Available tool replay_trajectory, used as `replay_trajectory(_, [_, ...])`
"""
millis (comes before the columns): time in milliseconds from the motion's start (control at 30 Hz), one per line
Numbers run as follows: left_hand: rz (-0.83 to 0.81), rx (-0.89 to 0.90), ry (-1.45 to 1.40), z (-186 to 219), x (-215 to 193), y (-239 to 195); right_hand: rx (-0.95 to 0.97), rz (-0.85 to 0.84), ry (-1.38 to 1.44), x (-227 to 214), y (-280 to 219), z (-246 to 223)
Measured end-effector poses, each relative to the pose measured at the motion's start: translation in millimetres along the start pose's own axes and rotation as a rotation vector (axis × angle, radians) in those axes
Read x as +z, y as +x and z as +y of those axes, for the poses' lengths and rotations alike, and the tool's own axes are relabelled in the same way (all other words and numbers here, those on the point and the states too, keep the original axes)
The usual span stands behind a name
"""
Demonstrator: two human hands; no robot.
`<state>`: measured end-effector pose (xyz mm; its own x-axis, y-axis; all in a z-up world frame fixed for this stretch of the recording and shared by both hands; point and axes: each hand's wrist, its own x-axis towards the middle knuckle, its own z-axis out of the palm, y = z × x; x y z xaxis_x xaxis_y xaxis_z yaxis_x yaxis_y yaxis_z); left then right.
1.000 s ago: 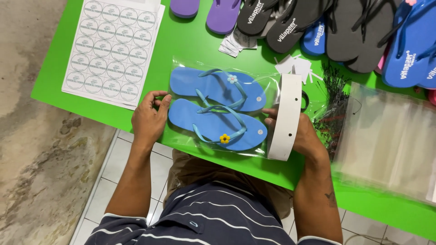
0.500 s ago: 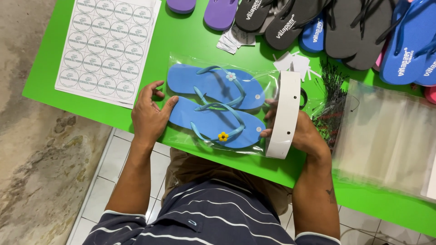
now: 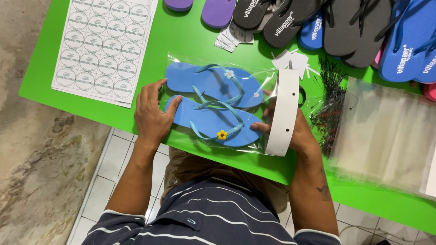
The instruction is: Attaching a decorative flower to flip-flops and packaging them into a plastic bag with a header card and sticker.
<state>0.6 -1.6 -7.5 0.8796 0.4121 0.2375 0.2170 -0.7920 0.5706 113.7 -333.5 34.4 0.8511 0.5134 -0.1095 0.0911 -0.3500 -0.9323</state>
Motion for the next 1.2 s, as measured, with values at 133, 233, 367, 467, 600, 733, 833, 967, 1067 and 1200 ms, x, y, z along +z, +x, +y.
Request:
replay_trajectory(133, [-0.011,0.030,0.083,-1,5,-4,-0.051,-0.002,-0.029,2,-1,9])
replay_trajectory(233, [0.021,0.162,0.273,0,8,-8,0.033,-0.064,-0.132,2,1,8])
replay_trajectory(367, [0.004,0.221,0.386,7,5,-8,0.149,-0.176,-0.295,0,1,6])
replay_trajectory(467, [-0.014,0.222,0.392,7,6,-6,0.135,-0.196,-0.287,-1,1,7])
replay_trajectory(600, [-0.039,0.222,0.413,4,6,-6,0.133,-0.226,-0.274,-2,2,8])
replay_trajectory(733, [-0.044,0.221,0.410,3,8,-5,0.098,-0.226,-0.386,-3,-2,-13])
replay_trajectory(833, [-0.041,0.234,0.440,4,10,-6,0.025,-0.119,-0.648,0,0,-2])
replay_trajectory(967, [-0.033,0.236,0.481,4,12,-6,-0.156,-0.156,-0.783,7,1,5])
replay_trajectory(1067, [-0.049,0.215,0.438,6,8,-4,-0.162,-0.204,-0.805,10,3,7])
replay_trajectory(1200, [-0.109,0.019,-0.029,-2,-5,6,-0.117,-0.240,-0.793,10,2,5])
